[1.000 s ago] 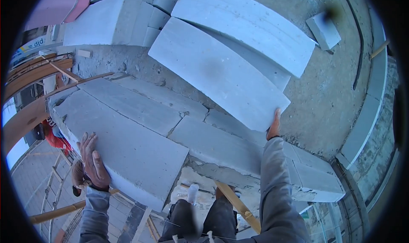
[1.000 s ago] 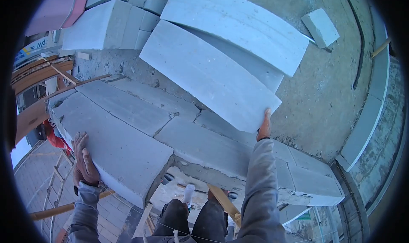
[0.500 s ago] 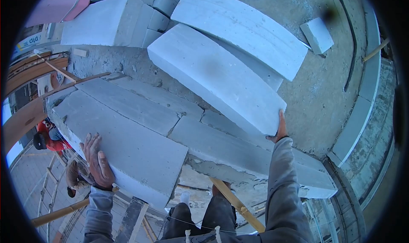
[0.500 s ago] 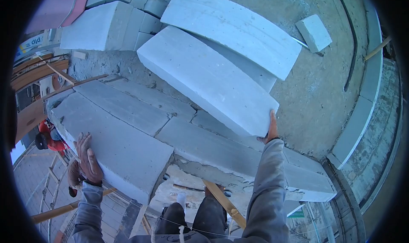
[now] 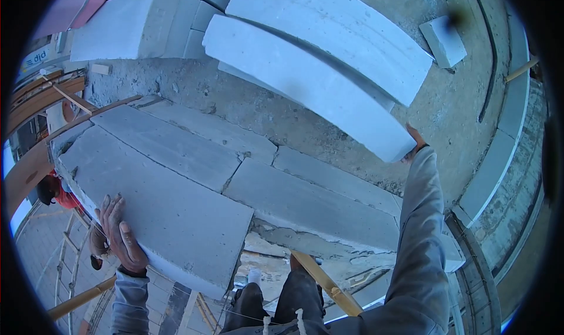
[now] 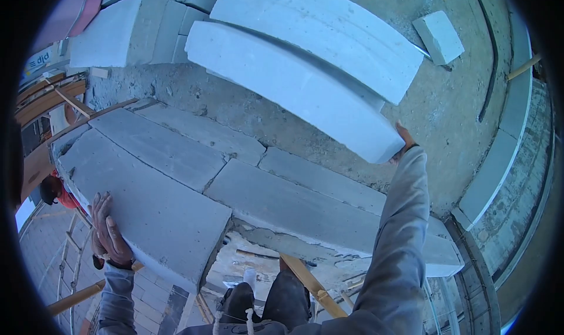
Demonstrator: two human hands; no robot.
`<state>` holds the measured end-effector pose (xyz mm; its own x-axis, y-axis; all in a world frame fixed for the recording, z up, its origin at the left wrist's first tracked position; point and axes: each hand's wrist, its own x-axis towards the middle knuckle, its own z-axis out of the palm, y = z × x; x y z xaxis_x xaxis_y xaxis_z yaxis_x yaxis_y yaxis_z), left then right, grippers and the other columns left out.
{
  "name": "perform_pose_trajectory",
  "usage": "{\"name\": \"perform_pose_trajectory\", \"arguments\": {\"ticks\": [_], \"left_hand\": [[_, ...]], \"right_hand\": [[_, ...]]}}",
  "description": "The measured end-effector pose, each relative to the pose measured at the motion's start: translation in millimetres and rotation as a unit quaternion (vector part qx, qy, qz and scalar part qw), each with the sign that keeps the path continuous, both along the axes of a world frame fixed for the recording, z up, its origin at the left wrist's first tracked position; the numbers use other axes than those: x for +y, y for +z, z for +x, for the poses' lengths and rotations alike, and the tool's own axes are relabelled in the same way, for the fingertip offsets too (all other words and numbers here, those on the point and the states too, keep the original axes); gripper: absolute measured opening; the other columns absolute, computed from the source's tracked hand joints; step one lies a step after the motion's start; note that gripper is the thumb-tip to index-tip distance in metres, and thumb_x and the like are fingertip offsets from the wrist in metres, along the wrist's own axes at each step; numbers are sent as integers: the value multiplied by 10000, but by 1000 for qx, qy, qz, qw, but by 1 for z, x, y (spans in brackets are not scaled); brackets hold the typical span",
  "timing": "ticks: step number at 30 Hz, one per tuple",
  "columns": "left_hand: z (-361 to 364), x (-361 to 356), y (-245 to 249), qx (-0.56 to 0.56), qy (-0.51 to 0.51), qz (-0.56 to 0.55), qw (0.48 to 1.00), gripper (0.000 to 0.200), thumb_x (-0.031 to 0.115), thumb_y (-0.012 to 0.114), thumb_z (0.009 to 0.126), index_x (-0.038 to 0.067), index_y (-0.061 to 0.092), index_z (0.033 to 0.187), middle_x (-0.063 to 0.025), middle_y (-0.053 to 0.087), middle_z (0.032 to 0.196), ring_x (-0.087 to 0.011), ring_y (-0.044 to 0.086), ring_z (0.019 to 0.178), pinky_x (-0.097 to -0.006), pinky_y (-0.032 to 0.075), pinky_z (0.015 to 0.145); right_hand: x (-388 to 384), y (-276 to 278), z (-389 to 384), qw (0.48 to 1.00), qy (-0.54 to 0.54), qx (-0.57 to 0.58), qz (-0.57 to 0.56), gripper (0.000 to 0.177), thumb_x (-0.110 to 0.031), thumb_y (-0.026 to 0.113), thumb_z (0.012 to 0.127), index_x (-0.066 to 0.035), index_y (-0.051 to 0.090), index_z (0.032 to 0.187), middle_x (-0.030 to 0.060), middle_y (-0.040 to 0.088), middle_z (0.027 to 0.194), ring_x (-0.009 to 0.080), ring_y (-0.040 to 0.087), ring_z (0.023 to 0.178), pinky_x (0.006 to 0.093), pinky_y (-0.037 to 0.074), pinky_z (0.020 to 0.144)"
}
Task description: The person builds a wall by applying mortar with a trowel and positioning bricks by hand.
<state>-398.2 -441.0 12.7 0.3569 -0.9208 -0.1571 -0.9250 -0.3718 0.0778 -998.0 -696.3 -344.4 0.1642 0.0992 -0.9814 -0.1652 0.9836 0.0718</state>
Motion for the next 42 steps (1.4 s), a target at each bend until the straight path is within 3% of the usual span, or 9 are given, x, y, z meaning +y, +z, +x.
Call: {"name": "perform_pose_trajectory", "arguments": {"ticks": [5, 7, 9, 12, 15, 19, 29, 34, 42], "left_hand": [[-4, -3, 3, 12, 17, -4, 1000, 543, 399, 248, 919, -11, 548, 1109, -176, 540, 1153, -362, 375, 1224, -505, 119, 1070], [-4, -5, 5, 6, 3, -5, 1000, 521, 384, 264, 922, -12, 546, 1109, -179, 542, 1146, -362, 378, 1220, -508, 117, 1069], [-6, -7, 7, 9, 7, -10, 1000, 506, 372, 274, 923, -12, 546, 1107, -180, 543, 1143, -362, 380, 1218, -509, 116, 1069], [-3, -8, 5, 15, -1, -25, 1000, 471, 350, 300, 925, -11, 556, 1088, -174, 549, 1132, -361, 386, 1210, -511, 117, 1067], [-3, -3, 9, 8, -16, -16, 1000, 451, 322, 292, 928, -12, 536, 1108, -151, 535, 1165, -346, 368, 1225, -495, 120, 1070], [-1, -3, 8, -5, -16, -29, 999, 423, 306, 309, 927, 3, 552, 1094, -144, 541, 1159, -340, 370, 1226, -497, 122, 1068], [8, 11, 6, -3, -24, -100, 995, 283, 257, 439, 899, 72, 591, 1048, -112, 558, 1117, -317, 385, 1222, -536, 138, 1049], [8, 15, 2, 8, -19, -153, 988, 244, 222, 556, 834, 48, 606, 997, -121, 582, 1053, -299, 428, 1182, -574, 185, 1019], [11, 28, -9, -23, -45, -207, 977, 312, 305, 534, 862, 77, 561, 1073, -107, 560, 1124, -282, 424, 1188, -562, 220, 1014]], "right_hand": [[-14, 3, 5, 939, -39, 250, -233, 742, -634, 422, 811, 24, 505, 1143, 200, 598, 1011, 398, 596, 830, 508, 476, 700], [-23, 49, 63, 641, 342, 507, -464, 776, -584, 485, 808, 88, 432, 1194, 247, 514, 1170, 425, 521, 1013, 475, 415, 886], [-22, 102, 158, 561, 314, 351, -681, 903, -628, 583, 708, 51, 377, 1266, 251, 428, 1273, 382, 390, 1197, 417, 316, 999], [-23, 125, 274, 473, 468, 245, -705, 1085, -628, 697, 582, -62, 233, 1383, 238, 276, 1381, 409, 217, 1299, 572, 214, 1010], [-24, 120, 351, 472, 592, 276, -591, 1152, -552, 755, 549, -200, 99, 1428, 214, 192, 1416, 403, 229, 1291, 613, 198, 985], [-30, 123, 347, 497, 599, 230, -584, 1120, -469, 766, 576, -205, 91, 1430, 205, 287, 1353, 381, 319, 1230, 590, 233, 976], [17, 140, 349, 409, 618, 274, -612, 1146, -367, 794, 574, -216, 47, 1430, 195, 384, 1240, 346, 406, 1141, 536, 337, 924], [44, 193, 304, 466, 645, 172, -580, 1194, -325, 800, 566, -179, -11, 1430, 241, 363, 1232, 388, 392, 1140, 534, 330, 936], [103, 363, 243, 443, 640, 163, -607, 1160, -293, 769, 555, -37, 34, 1415, 284, 365, 1203, 408, 414, 1083, 445, 333, 959]]}}
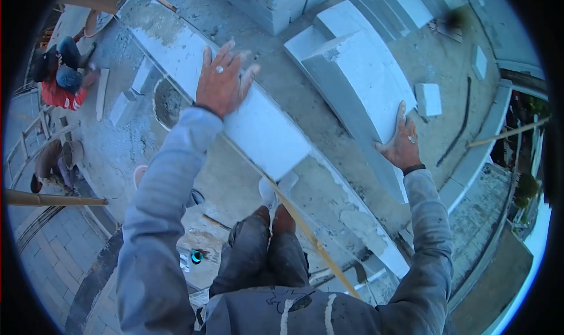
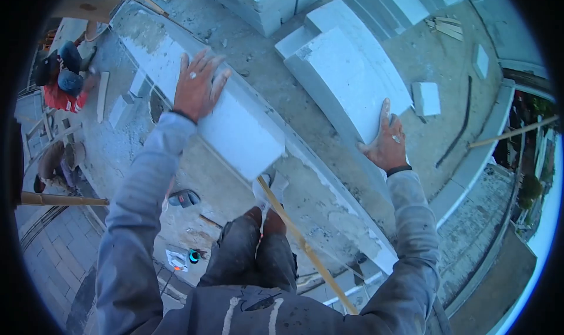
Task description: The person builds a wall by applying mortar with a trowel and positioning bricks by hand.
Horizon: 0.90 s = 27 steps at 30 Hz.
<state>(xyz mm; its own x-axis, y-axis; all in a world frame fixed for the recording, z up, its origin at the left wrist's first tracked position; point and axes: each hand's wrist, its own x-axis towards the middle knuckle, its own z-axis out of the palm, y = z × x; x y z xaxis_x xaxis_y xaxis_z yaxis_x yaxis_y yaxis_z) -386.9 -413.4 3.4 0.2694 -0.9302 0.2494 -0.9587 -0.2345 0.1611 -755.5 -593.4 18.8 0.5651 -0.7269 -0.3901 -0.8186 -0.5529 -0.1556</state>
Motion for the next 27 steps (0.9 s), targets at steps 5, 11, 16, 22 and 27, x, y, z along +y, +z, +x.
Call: {"name": "perform_pose_trajectory", "arguments": {"ticks": [5, 11, 16, 22, 27], "left_hand": [[-2, 6, 4, 42, 74, -113, 990, 396, 330, 485, 890, 67, 490, 1187, -127, 473, 1252, -295, 390, 1216, -513, 227, 1025], [-50, 128, 20, 419, 312, -390, 759, 449, 267, 390, 943, -39, 384, 1271, -191, 401, 1319, -297, 371, 1230, -331, 283, 1025], [-215, 245, -117, 567, 367, -41, 737, 471, 407, 450, 905, 12, 548, 1143, -231, 565, 1104, -347, 529, 1046, -382, 399, 886], [-365, 192, -143, 674, 319, 5, 666, 535, 427, 397, 905, 25, 442, 1256, -251, 532, 1146, -382, 497, 1085, -398, 392, 903], [-395, 137, -125, 703, 374, -53, 603, 514, 333, 429, 921, -2, 373, 1305, -206, 525, 1203, -296, 486, 1148, -320, 355, 958]], "right_hand": [[55, 113, -52, 995, 46, -5, -84, 1175, -273, 757, 527, 7, 30, 1406, 243, 383, 1173, 376, 426, 1048, 409, 354, 948], [124, 177, -102, 996, 65, 22, -63, 1176, -296, 772, 537, 37, 38, 1392, 274, 380, 1172, 401, 397, 1083, 454, 307, 971], [161, 154, -125, 992, 106, 54, -42, 1184, -318, 774, 538, 41, 36, 1390, 286, 376, 1179, 406, 396, 1080, 458, 301, 972], [195, 99, -140, 994, 89, 65, 26, 1196, -335, 777, 554, 36, 9, 1393, 284, 366, 1180, 401, 402, 1072, 449, 314, 954], [210, 77, -126, 992, 91, 88, 24, 1196, -313, 780, 563, 53, -9, 1383, 287, 365, 1169, 398, 409, 1070, 429, 334, 952]]}}
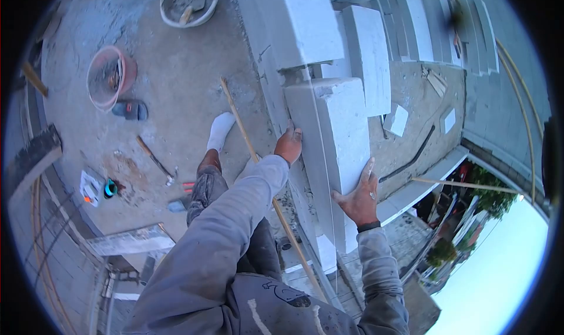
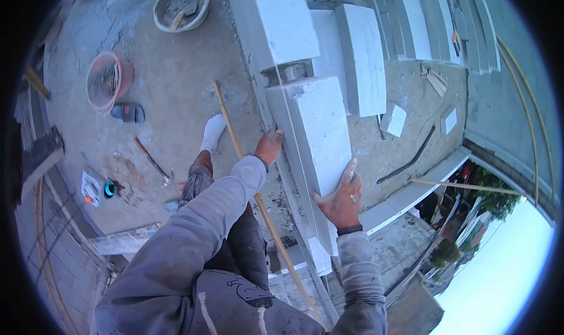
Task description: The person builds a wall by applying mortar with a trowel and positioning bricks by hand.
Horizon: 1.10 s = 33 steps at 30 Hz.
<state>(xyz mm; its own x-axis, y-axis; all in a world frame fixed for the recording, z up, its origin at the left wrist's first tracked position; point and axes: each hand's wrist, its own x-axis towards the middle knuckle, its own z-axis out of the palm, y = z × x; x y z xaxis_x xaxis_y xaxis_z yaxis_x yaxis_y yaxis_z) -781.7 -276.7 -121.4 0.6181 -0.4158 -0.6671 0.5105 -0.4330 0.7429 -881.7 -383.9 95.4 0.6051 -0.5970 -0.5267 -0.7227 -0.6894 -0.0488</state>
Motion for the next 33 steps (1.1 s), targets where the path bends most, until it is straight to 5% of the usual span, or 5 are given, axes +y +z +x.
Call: {"name": "perform_pose_trajectory", "arguments": {"ticks": [5, 12, 15, 20, 33], "left_hand": [[6, -6, -8, -82, 8, 25, 996, 488, 295, 388, 928, 1, 350, 1316, -250, 485, 1215, -369, 468, 1131, -351, 379, 948], [26, -7, 4, -58, 20, 87, 994, 463, 270, 356, 929, 5, 368, 1308, -243, 502, 1198, -368, 484, 1113, -368, 381, 941], [37, -9, 6, 34, -16, 84, 996, 457, 263, 358, 924, 12, 379, 1305, -243, 515, 1180, -372, 495, 1093, -374, 385, 934], [29, -10, -3, -25, -13, 64, 998, 453, 270, 352, 918, 30, 400, 1299, -245, 534, 1150, -386, 506, 1065, -373, 394, 919], [33, -9, 8, 37, 18, 65, 997, 460, 291, 347, 924, 29, 405, 1298, -239, 508, 1197, -367, 483, 1110, -370, 373, 947]], "right_hand": [[7, -16, 14, 999, 14, -26, -28, 1202, -316, 782, 562, 57, -15, 1381, 285, 369, 1165, 400, 413, 1064, 422, 340, 947], [16, -21, 36, 1000, 4, -10, -16, 1212, -316, 789, 564, 59, -26, 1379, 289, 380, 1149, 407, 418, 1050, 416, 347, 935], [19, -26, 37, 999, 8, -6, -33, 1218, -308, 792, 560, 68, -31, 1375, 291, 384, 1139, 406, 417, 1046, 411, 343, 939], [21, -28, 39, 999, 12, 1, -44, 1227, -314, 797, 553, 81, -28, 1370, 292, 387, 1130, 401, 418, 1034, 407, 335, 944], [31, -30, 38, 999, -10, 17, -49, 1228, -329, 800, 564, 80, -33, 1369, 301, 359, 1166, 413, 406, 1062, 426, 339, 948]]}}
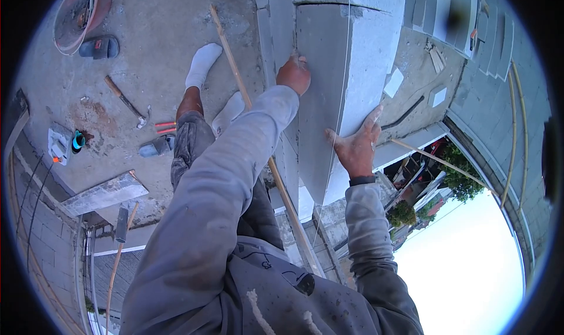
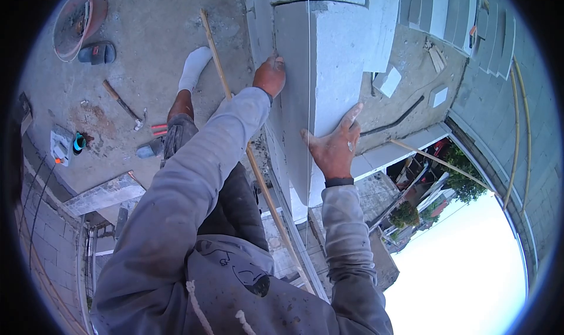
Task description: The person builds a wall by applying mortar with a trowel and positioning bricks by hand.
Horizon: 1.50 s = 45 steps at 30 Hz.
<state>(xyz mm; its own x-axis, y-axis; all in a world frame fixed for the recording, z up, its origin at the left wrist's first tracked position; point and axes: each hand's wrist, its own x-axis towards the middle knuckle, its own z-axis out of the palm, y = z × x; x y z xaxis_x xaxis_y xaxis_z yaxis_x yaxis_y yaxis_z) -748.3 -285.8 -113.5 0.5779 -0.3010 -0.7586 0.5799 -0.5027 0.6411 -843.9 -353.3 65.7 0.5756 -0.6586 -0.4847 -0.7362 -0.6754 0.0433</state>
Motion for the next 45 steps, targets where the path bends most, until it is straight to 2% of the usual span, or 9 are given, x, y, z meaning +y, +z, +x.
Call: {"name": "perform_pose_trajectory", "arguments": {"ticks": [11, 14, 16, 19, 25, 33, 38, 40, 45], "left_hand": [[-2, -5, 1, 44, 91, -25, 995, 489, 361, 361, 934, 16, 433, 1273, -199, 504, 1231, -341, 468, 1149, -322, 347, 974], [-9, -9, -5, 22, 134, -52, 989, 491, 369, 350, 939, 13, 441, 1264, -196, 512, 1226, -332, 475, 1145, -324, 349, 972], [-7, -10, -1, 32, 133, -41, 990, 492, 371, 347, 941, 9, 446, 1258, -197, 515, 1220, -325, 480, 1141, -323, 350, 971], [-8, -11, -8, 35, 133, -38, 990, 499, 382, 321, 947, 15, 426, 1269, -207, 493, 1240, -341, 459, 1157, -337, 336, 989], [-12, -18, -14, 34, 149, -38, 988, 512, 403, 306, 947, 20, 414, 1269, -218, 485, 1242, -368, 448, 1158, -353, 332, 994], [-19, -24, -16, 20, 205, -33, 978, 502, 412, 318, 944, 33, 427, 1255, -213, 500, 1221, -354, 470, 1135, -341, 350, 971], [-24, -25, -21, 83, 261, -96, 957, 488, 385, 326, 949, 9, 431, 1242, -185, 515, 1198, -282, 500, 1085, -319, 355, 950], [-29, -27, -36, 51, 257, -112, 958, 489, 378, 322, 951, -1, 431, 1239, -182, 518, 1189, -270, 500, 1076, -315, 356, 945], [-28, -28, -38, 33, 275, -129, 952, 485, 361, 318, 953, -25, 439, 1222, -174, 529, 1156, -256, 504, 1051, -312, 359, 935]], "right_hand": [[-23, 8, -9, 994, 36, -71, 68, 1171, -357, 774, 624, 48, -19, 1385, 336, 288, 1280, 421, 354, 1163, 416, 298, 1001], [-47, 7, -16, 979, 87, -125, 137, 1019, -376, 721, 691, 66, 112, 1379, 317, 325, 1301, 385, 377, 1185, 399, 308, 1000], [-59, -1, -19, 949, -76, -197, 232, 872, -405, 666, 745, 60, 249, 1354, 286, 415, 1265, 344, 436, 1163, 374, 332, 983], [-57, -2, 8, 949, -69, -215, 220, 750, -397, 598, 817, 66, 304, 1327, 245, 427, 1272, 304, 432, 1175, 344, 325, 987], [-59, -18, 27, 953, -97, -224, 180, 714, -463, 617, 780, 43, 420, 1243, 242, 557, 1107, 315, 552, 1033, 368, 417, 892], [-60, -24, 26, 931, -114, -279, 208, 714, -449, 675, 742, 35, 449, 1216, 230, 589, 1038, 312, 586, 962, 360, 444, 849], [-60, -22, 24, 936, -143, -253, 199, 660, -409, 683, 744, 6, 469, 1209, 218, 604, 1016, 312, 598, 942, 360, 449, 840], [-59, -23, 24, 951, -101, -251, 147, 642, -405, 682, 742, -10, 478, 1205, 213, 608, 1014, 305, 602, 943, 359, 451, 839], [-61, -23, 22, 939, -125, -261, 187, 664, -423, 685, 734, 1, 478, 1201, 214, 607, 1029, 305, 601, 955, 365, 451, 842]]}}
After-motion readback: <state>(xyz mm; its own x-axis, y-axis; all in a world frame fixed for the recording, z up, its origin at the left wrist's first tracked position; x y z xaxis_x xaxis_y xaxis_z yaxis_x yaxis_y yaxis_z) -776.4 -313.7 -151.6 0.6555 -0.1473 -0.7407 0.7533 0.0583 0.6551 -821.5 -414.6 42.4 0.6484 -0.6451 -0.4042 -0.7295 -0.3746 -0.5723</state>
